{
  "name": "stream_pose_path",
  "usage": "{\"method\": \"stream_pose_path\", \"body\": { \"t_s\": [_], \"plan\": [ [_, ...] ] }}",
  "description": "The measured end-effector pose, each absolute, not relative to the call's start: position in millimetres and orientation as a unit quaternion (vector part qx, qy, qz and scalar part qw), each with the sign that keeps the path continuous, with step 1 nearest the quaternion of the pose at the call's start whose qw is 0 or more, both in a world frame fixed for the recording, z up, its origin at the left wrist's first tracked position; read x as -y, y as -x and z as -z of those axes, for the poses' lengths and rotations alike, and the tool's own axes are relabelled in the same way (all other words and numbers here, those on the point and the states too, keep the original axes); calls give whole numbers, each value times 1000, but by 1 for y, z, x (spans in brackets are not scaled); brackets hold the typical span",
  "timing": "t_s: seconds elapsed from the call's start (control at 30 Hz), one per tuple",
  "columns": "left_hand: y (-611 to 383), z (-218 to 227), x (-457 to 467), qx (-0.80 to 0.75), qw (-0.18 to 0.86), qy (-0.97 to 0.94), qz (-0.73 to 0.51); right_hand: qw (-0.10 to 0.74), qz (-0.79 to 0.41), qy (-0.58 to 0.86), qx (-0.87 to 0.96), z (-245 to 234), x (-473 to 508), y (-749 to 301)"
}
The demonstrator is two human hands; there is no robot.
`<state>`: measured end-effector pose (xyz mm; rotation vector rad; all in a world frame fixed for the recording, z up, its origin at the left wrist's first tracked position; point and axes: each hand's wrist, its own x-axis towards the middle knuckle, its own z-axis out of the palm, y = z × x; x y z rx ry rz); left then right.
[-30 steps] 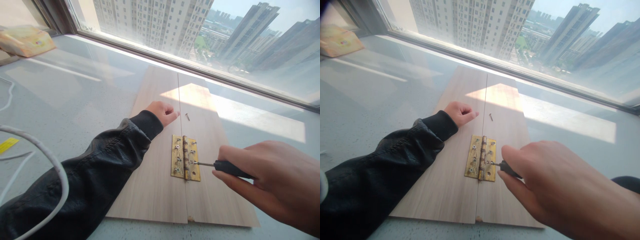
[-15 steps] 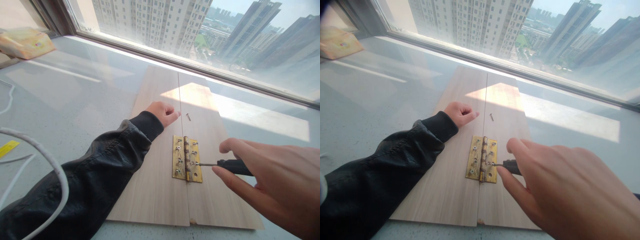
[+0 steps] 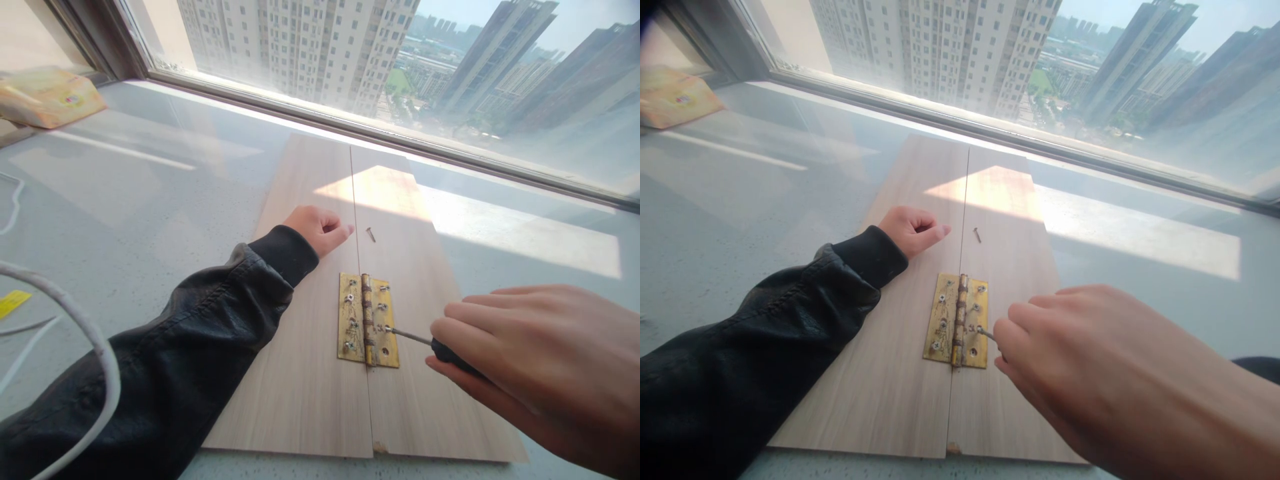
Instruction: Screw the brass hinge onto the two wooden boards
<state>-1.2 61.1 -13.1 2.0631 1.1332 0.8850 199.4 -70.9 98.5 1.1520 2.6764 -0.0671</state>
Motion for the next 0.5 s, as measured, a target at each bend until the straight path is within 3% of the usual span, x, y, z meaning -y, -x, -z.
{"method": "stream_pose_path", "body": {
  "t_s": [0.07,0.23,0.4,0.5],
  "plan": [
    [1,12,-60,-429,307,-779,-339,155,36,-384,-910,-100,68,-195],
    [1,12,-62,-439,311,-778,-324,102,42,-436,-893,-100,62,-188],
    [1,14,-64,-440,308,-778,-327,139,61,-598,-787,-93,62,-191],
    [1,15,-64,-437,310,-780,-324,115,57,-613,-780,-92,69,-197]
  ]
}}
